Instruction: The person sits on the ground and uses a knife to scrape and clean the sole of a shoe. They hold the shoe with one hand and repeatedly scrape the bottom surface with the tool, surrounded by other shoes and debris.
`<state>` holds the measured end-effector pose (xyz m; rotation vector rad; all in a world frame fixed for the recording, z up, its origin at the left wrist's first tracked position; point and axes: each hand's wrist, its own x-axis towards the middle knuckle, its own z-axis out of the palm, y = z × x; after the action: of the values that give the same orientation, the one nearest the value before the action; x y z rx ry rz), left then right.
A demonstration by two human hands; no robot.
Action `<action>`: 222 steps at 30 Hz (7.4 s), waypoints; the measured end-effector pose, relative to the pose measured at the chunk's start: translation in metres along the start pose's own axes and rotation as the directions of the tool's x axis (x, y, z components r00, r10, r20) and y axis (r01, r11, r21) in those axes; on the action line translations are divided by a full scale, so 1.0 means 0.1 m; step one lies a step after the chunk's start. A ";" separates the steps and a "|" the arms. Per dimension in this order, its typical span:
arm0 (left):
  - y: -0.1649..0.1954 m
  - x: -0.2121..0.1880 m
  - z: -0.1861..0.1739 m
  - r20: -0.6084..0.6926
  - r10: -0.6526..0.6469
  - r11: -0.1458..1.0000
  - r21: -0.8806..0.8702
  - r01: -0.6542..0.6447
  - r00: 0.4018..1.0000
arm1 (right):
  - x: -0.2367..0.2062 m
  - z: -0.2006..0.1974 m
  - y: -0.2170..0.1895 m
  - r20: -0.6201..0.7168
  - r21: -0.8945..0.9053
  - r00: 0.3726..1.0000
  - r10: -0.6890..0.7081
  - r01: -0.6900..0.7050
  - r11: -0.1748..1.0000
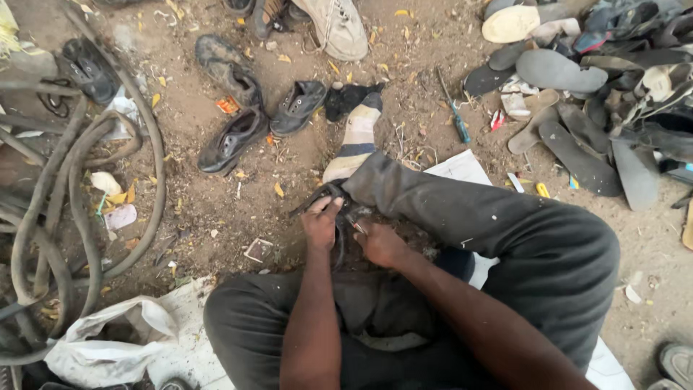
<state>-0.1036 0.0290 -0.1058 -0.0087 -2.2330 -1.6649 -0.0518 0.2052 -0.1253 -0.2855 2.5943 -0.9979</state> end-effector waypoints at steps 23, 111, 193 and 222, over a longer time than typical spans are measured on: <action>-0.22 -0.08 -0.13 -0.063 0.450 0.846 0.349 -0.403 0.891 | -0.63 0.43 -0.02 0.040 -0.299 0.881 -0.471 0.461 0.836; 0.02 -0.59 -0.07 -0.063 -0.573 0.671 -0.608 0.424 0.817 | -1.32 0.33 -0.47 -0.032 0.192 0.981 0.193 -0.183 0.964; 0.34 -0.33 -0.67 -0.343 0.043 0.766 0.614 0.189 0.938 | -0.74 0.00 0.13 -0.009 -0.091 0.970 -0.244 0.242 0.966; -0.06 -0.88 -1.31 -0.175 -0.496 0.864 -0.193 0.465 0.850 | -0.86 -0.70 -0.19 -0.119 0.098 0.993 0.021 -0.009 0.995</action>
<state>0.0141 -0.0760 -0.1041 0.7254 -2.0460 -1.9574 0.0012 0.2603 -0.0427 -0.1862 2.6392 -1.1656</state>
